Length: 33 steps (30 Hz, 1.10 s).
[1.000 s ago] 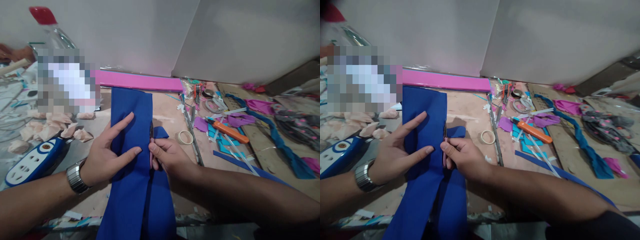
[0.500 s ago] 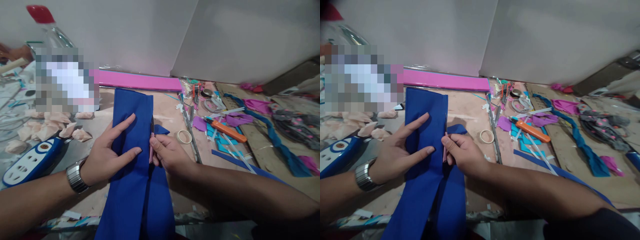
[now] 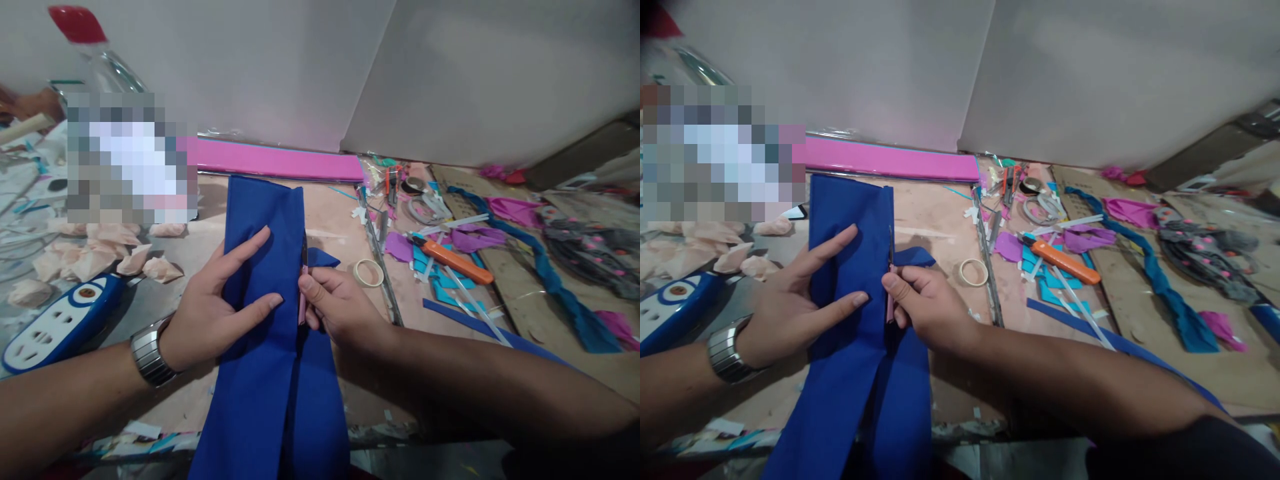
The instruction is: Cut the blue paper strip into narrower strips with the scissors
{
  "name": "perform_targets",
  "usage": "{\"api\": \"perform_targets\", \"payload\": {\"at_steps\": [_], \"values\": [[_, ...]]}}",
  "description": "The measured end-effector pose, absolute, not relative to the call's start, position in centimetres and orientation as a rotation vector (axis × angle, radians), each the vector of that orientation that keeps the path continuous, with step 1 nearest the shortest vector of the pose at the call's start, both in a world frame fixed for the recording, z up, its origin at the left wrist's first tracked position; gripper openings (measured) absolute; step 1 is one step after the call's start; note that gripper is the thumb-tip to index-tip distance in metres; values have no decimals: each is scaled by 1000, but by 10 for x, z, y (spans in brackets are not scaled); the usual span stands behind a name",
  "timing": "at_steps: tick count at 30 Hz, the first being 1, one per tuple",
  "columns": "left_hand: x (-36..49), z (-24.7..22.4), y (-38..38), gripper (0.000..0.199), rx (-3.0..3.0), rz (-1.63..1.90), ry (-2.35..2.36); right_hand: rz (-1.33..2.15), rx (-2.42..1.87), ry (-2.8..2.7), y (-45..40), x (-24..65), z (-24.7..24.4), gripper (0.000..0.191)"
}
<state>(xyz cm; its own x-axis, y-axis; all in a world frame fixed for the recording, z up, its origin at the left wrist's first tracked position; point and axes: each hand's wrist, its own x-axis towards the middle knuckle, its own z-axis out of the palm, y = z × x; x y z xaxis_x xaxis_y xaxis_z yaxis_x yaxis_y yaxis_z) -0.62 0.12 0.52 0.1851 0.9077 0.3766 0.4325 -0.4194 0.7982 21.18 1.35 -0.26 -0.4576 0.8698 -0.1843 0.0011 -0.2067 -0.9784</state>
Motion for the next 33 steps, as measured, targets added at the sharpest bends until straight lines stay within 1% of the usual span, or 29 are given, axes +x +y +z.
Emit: {"api": "perform_targets", "payload": {"at_steps": [5, 14, 25, 33], "values": [[-7, 3, 2, 75, 1940, 1197, 1247, 1719, -1064, -1403, 14, 211, -3, 50], [-6, 3, 2, 75, 1933, 1215, 1252, 1731, -1027, -1367, 13, 210, -1, 44], [-6, 4, 1, 74, 1930, 1197, 1252, 1737, -1018, -1378, 13, 210, -3, 45], [-6, 3, 1, 75, 1956, 1195, 1276, 1751, -1041, -1349, 13, 210, -8, 48]]}}
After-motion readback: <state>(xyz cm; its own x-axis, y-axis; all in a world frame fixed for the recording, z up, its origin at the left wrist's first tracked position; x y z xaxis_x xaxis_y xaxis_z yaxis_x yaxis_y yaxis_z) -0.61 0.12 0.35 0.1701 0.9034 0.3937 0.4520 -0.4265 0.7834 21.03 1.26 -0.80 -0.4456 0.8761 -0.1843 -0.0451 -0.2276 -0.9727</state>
